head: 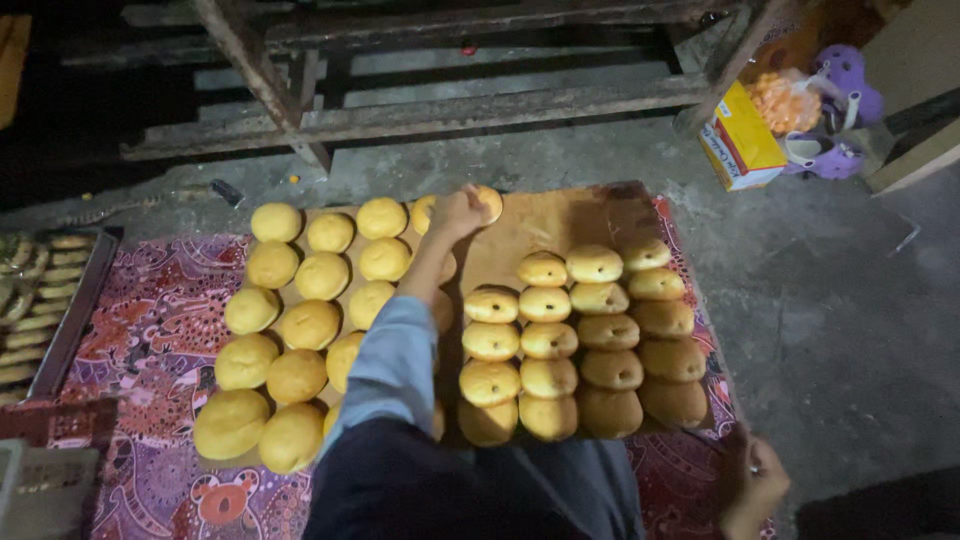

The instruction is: The person sits on the floor and uses a knife to slice round buns horizontally. They pick up each bun, cut it, and place it back on a wooden board, repeating this process for multiple buns.

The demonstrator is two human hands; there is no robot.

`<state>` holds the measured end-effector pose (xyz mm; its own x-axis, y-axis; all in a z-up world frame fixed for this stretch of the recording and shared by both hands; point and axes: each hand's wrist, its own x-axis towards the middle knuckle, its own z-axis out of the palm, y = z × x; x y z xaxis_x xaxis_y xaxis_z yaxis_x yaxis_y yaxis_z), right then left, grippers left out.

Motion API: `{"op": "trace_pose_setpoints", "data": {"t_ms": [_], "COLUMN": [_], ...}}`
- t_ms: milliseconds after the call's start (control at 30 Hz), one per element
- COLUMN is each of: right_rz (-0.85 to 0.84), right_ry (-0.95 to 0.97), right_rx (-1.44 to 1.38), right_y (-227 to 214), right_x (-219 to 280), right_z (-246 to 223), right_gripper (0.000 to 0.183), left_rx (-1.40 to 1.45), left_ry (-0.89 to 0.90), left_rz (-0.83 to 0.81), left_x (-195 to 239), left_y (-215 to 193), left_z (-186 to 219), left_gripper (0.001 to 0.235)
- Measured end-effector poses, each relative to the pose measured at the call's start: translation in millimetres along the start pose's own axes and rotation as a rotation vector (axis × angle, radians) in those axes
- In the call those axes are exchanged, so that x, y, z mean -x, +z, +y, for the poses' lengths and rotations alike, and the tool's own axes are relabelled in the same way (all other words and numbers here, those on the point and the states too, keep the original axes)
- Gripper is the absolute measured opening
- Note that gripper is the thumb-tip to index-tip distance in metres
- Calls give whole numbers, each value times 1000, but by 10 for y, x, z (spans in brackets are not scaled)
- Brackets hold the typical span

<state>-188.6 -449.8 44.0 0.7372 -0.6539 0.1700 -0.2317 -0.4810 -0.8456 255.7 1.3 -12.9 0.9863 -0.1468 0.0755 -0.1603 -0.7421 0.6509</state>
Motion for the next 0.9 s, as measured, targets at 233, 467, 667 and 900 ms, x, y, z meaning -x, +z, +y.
{"op": "trace_pose_setpoints", "data": {"t_ms": [233,467,667,900], "right_rz": [-195,-364,-444,-404], "right_ry": [67,-329,-504,-662], "right_rx": [-83,-116,-448,-320], "right_y": [462,1028,1189,1114], "right_x": [18,100,558,998], "right_z": [-187,-1167,-1988,-2051], "right_gripper": [30,20,14,12], "left_rx": [-128,1114,1852,1809], "left_ry": [-186,174,-128,-72], "left_rz": [61,211,126,158], "left_x": [78,1552,2833,3597], "left_y": [-37,-215,-397,-643], "left_z": [509,1359,1561,1738], "left_gripper": [75,51,35,38]}}
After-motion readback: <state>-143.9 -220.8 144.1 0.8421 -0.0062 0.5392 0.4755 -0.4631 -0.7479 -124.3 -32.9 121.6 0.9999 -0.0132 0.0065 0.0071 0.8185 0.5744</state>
